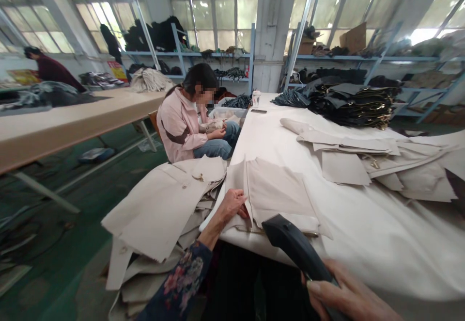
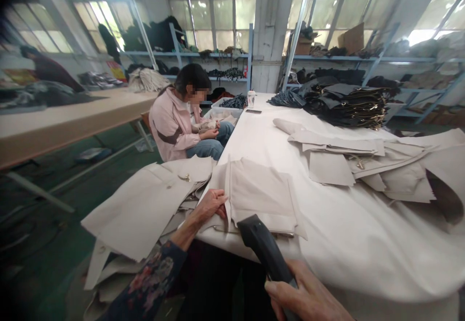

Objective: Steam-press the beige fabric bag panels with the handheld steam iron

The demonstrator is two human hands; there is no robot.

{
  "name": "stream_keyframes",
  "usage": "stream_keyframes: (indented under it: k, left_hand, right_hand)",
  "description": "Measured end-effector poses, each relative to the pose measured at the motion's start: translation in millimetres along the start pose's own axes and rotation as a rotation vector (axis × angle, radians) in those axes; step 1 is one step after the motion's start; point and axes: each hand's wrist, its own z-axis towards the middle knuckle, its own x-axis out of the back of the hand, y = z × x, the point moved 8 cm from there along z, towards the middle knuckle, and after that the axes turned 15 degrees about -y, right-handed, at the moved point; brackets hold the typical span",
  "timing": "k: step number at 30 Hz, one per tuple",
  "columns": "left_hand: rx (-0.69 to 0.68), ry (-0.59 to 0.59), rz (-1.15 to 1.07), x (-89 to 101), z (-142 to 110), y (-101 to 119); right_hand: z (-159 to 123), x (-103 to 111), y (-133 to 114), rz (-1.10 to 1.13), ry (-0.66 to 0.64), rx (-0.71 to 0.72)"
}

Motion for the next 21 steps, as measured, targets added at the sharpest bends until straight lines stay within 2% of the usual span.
stream_keyframes:
  k: [4, 7, 10, 13, 16, 21]
  left_hand:
    - [-0.057, -0.061, -0.163, -0.7, 0, -2]
    - [-0.094, -0.097, -0.233, 1.0, -1, -2]
    - [-0.113, -0.12, -0.253, 3.0, -3, -1]
    - [-0.115, -0.138, -0.226, 2.5, -4, 0]
    - [-0.095, -0.135, -0.148, 0.0, -2, 0]
    - [-0.024, -0.164, 0.02, -8.2, 2, -2]
  right_hand:
    - [22, -8, -4, 0.0, -0.038, 0.009]
    - [40, -8, 0, 0.041, -0.012, 0.035]
    - [55, -8, -5, 0.108, 0.01, 0.088]
    - [62, -6, -19, 0.159, 0.002, 0.131]
    - [52, 12, -34, 0.196, 0.059, 0.168]
    - [6, 79, -41, 0.152, 0.329, 0.222]
